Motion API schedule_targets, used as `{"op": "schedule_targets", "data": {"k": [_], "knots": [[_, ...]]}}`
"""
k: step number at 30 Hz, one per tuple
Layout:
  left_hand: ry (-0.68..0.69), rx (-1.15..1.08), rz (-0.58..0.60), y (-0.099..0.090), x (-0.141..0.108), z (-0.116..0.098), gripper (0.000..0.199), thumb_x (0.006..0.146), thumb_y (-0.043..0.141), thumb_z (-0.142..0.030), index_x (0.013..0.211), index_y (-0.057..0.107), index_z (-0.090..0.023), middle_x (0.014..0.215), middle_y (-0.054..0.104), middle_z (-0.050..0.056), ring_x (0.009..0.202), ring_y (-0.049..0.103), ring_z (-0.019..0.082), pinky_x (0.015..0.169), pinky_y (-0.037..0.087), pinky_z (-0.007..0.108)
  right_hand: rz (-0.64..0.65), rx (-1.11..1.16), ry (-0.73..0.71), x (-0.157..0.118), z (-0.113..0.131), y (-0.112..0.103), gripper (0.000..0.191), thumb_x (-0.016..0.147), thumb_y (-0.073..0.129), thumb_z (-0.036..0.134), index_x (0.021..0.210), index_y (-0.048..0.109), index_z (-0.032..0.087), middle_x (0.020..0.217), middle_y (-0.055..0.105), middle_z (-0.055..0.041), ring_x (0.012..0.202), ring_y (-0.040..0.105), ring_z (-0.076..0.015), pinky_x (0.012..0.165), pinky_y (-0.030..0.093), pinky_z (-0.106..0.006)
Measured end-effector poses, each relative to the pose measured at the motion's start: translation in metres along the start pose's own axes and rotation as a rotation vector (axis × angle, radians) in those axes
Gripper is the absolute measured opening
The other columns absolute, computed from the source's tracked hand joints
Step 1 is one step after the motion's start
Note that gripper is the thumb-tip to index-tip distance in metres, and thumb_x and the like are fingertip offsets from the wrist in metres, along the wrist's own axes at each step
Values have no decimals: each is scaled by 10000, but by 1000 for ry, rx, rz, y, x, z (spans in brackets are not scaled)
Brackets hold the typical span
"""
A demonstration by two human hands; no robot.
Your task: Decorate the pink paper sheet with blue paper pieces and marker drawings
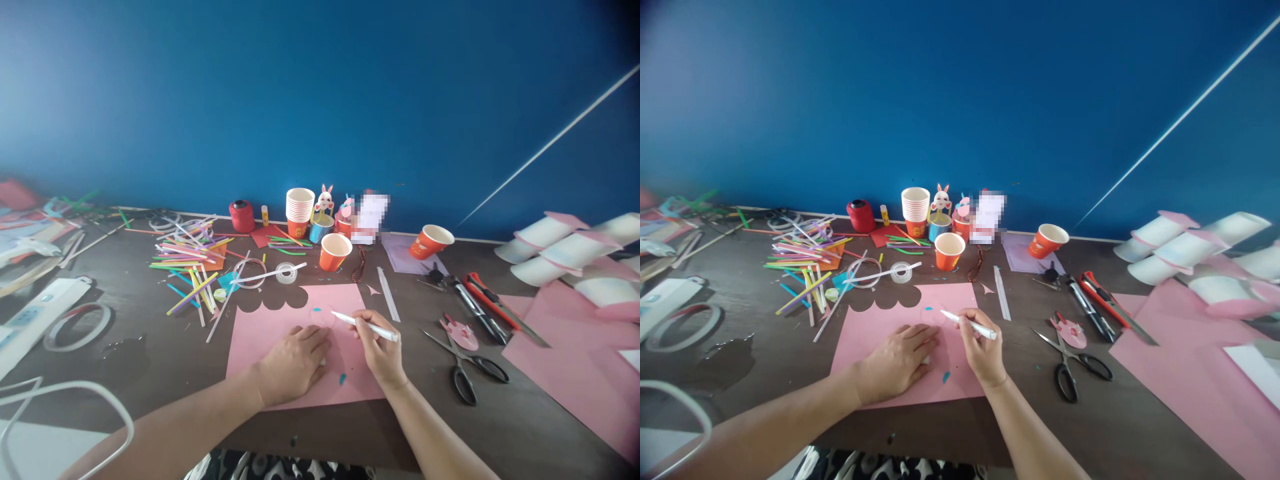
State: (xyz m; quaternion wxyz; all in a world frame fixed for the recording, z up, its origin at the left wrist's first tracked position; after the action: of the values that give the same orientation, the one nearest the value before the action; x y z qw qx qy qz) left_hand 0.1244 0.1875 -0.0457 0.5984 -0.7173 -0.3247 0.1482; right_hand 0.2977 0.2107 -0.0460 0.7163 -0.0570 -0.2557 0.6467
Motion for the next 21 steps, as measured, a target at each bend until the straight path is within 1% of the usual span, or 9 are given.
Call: {"op": "schedule_targets", "data": {"k": [4,11,21], "knots": [[1,-1,-5,1,0,0,391,842,450,-285,1202,460,-132,1267,475,104,1150,415,239,890,384,385,46,-9,-3,0,1,2,178,843,468,293,788,583,168,629,596,-16,540,539,-132,513,416,-228],[10,7,-29,3,-1,1,414,839,458,-286,1221,442,-129,1253,488,100,1163,406,231,897,383,381,174,75,28,0,-2,10,181,844,475,298,865,606,175,716,636,-33,589,571,-147,546,443,-234],[14,11,-28,3,-1,1,413,839,458,-301,1212,452,-124,1264,479,109,1170,399,235,899,379,384,215,79,28,1,0,12,183,848,475,290,869,614,172,702,631,-24,614,567,-144,558,431,-225]]}}
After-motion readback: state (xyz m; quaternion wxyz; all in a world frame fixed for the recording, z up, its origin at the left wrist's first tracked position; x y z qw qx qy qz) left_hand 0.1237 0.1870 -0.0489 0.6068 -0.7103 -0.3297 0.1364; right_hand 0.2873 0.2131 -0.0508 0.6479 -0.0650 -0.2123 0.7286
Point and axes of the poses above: each hand's wrist, its own x-axis towards the middle knuckle, its own y-axis out of the palm, z = x × y, the point moved 3 cm from there along x, towards the middle knuckle
